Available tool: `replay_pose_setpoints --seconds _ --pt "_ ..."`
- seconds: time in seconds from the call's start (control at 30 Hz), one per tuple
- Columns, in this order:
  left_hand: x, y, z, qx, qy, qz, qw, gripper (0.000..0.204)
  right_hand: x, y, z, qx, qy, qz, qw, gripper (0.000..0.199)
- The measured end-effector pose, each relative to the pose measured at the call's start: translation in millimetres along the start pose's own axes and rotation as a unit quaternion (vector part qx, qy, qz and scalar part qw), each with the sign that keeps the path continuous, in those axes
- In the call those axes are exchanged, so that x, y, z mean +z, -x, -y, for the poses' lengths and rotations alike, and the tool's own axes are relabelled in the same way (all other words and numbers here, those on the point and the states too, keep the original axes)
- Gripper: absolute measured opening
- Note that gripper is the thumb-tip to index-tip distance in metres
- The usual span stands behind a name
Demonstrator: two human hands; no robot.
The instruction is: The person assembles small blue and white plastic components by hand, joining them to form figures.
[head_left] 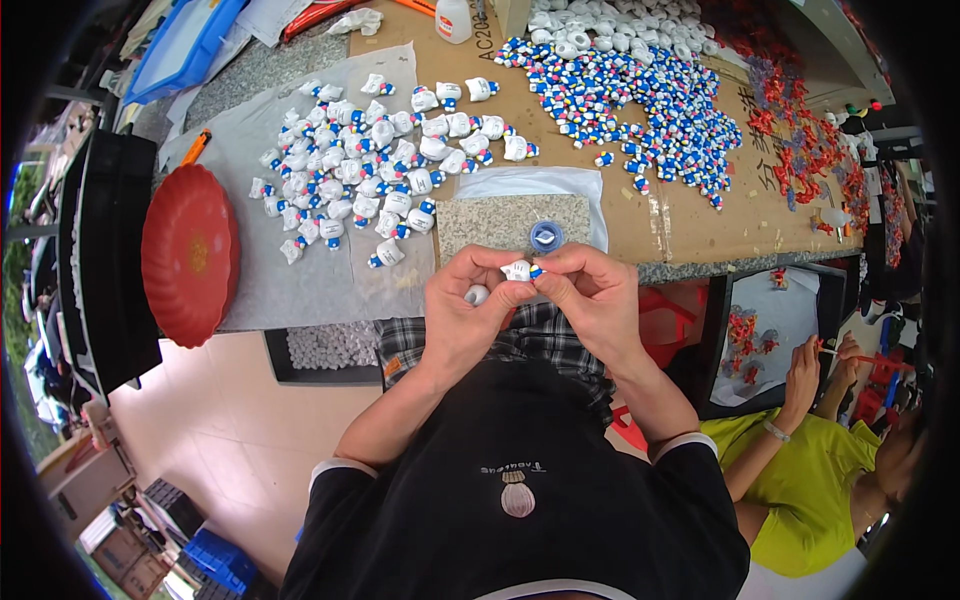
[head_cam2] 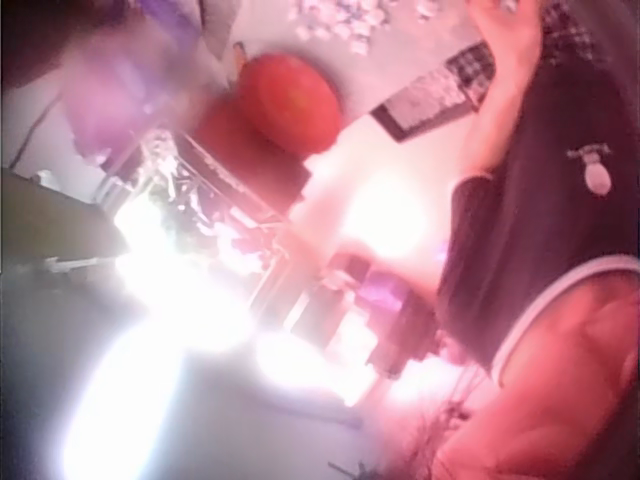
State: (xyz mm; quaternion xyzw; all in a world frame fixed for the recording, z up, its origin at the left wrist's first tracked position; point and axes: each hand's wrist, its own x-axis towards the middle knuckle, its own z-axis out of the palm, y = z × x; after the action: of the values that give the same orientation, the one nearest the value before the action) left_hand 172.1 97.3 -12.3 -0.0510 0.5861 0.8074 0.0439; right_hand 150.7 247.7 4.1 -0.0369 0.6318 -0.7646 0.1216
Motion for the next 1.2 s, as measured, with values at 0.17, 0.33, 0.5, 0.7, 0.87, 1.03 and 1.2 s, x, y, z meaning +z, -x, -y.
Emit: replay_pose_setpoints --seconds 0.17,0.33,0.5,0.7,0.87,1.03,1.2 --pt "-5 -16 -18 -0.008 -0.055 -0.003 0.998 0.023 -2 -15 4 0.052 -0.047 0.029 0.997 0.012" --pt "-48 -56 -33 0.172 -0.363 -0.204 0.893 0.024 -41 -53 12 -0.087 0.320 -0.130 0.935 0.016" --pt "-78 -84 -47 0.210 -0.499 -0.265 0.798 0.026 -73 -82 1 -0.229 0.590 -0.143 0.761 0.015" --pt "-60 -57 -46 0.204 -0.397 -0.244 0.861 0.015 -58 -60 17 -0.197 0.485 -0.098 0.846 0.015" --pt "-6 -13 -31 -0.111 -0.040 0.021 0.993 0.017 -22 -23 30 -0.220 0.361 0.016 0.906 0.019" --pt "-2 -7 -4 -0.141 0.090 0.072 0.983 0.017 -12 -8 26 -0.211 0.329 0.051 0.919 0.022" --pt "-3 -2 -5 -0.161 0.065 0.038 0.984 0.017 -20 -8 22 0.048 0.082 0.026 0.995 0.018"
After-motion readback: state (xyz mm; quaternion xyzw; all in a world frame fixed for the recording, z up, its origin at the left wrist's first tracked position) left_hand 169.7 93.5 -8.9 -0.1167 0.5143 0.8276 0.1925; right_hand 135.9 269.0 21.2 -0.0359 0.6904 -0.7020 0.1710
